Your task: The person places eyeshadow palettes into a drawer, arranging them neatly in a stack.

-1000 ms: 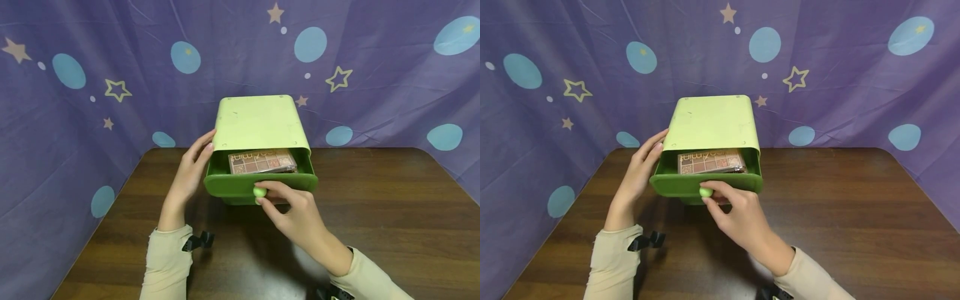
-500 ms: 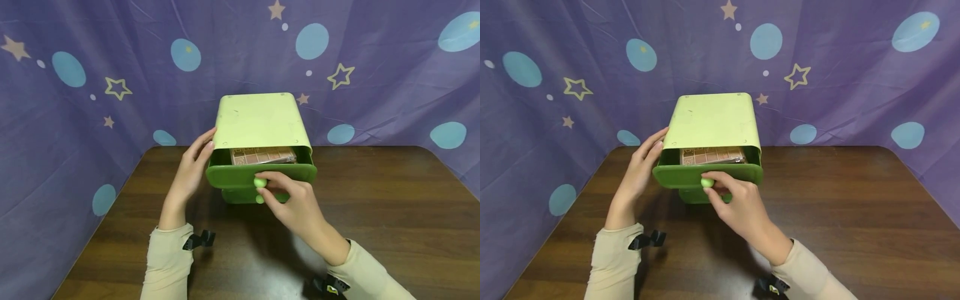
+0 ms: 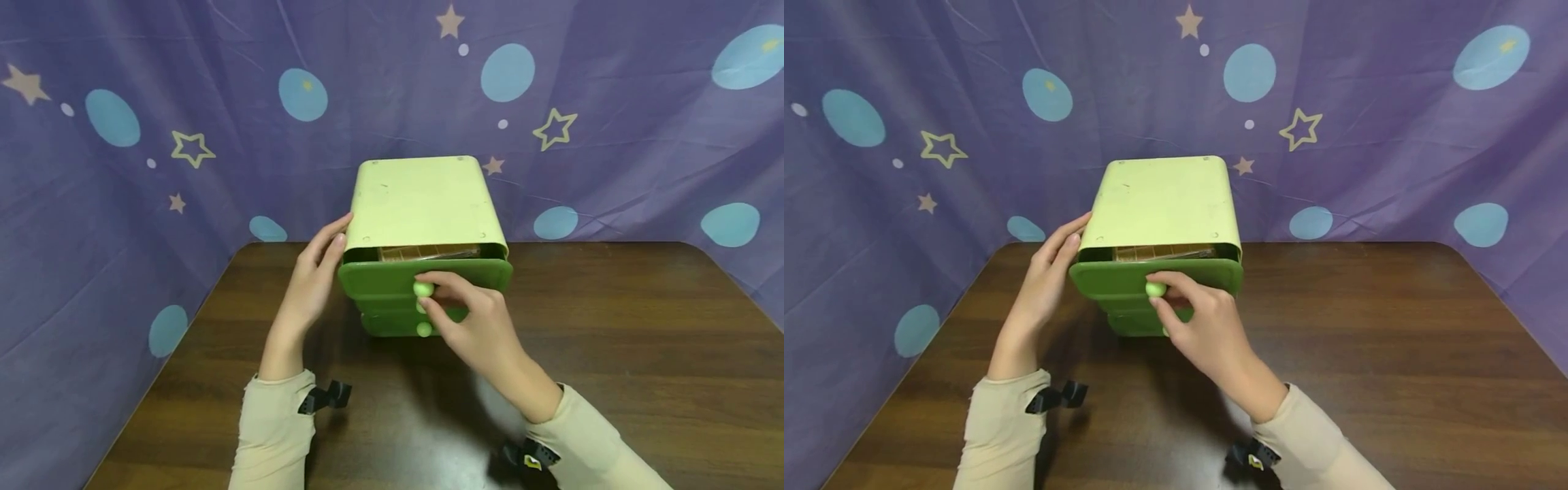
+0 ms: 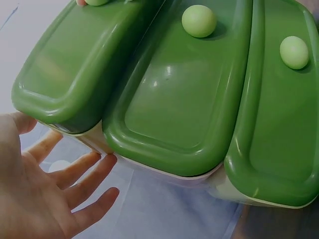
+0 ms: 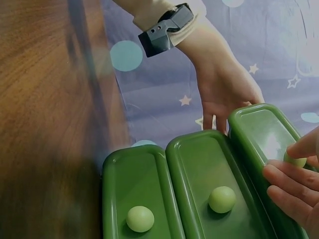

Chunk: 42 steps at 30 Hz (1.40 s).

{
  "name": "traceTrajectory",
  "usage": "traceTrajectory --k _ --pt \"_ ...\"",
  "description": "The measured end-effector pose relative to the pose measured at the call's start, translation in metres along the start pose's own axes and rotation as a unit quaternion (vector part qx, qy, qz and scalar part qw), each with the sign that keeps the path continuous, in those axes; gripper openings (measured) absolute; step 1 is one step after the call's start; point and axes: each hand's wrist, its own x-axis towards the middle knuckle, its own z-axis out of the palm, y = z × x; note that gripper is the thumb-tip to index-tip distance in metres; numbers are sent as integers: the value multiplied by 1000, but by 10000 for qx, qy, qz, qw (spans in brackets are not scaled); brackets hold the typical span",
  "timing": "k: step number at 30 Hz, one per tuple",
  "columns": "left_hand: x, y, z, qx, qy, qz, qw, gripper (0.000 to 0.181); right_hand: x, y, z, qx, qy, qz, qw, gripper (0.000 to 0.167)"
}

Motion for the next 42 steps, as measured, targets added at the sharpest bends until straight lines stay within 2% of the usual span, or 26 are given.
traceTrajectory --k 13,18,33,36,42 --pt "0 0 0 22 47 -30 10000 44 8 9 4 -39 57 87 9999 32" --pt "0 -2 0 36 45 16 10000 44 10 10 4 -62 21 153 9999 27" --pt "0 0 0 -13 75 22 10000 44 16 15 3 -165 -62 137 9998 26" --pt "0 0 0 1 77 14 10000 44 15 13 1 -240 -177 232 9993 28" --pt "1 0 2 59 172 52 9998 44 9 6 -11 -461 -583 389 9965 41"
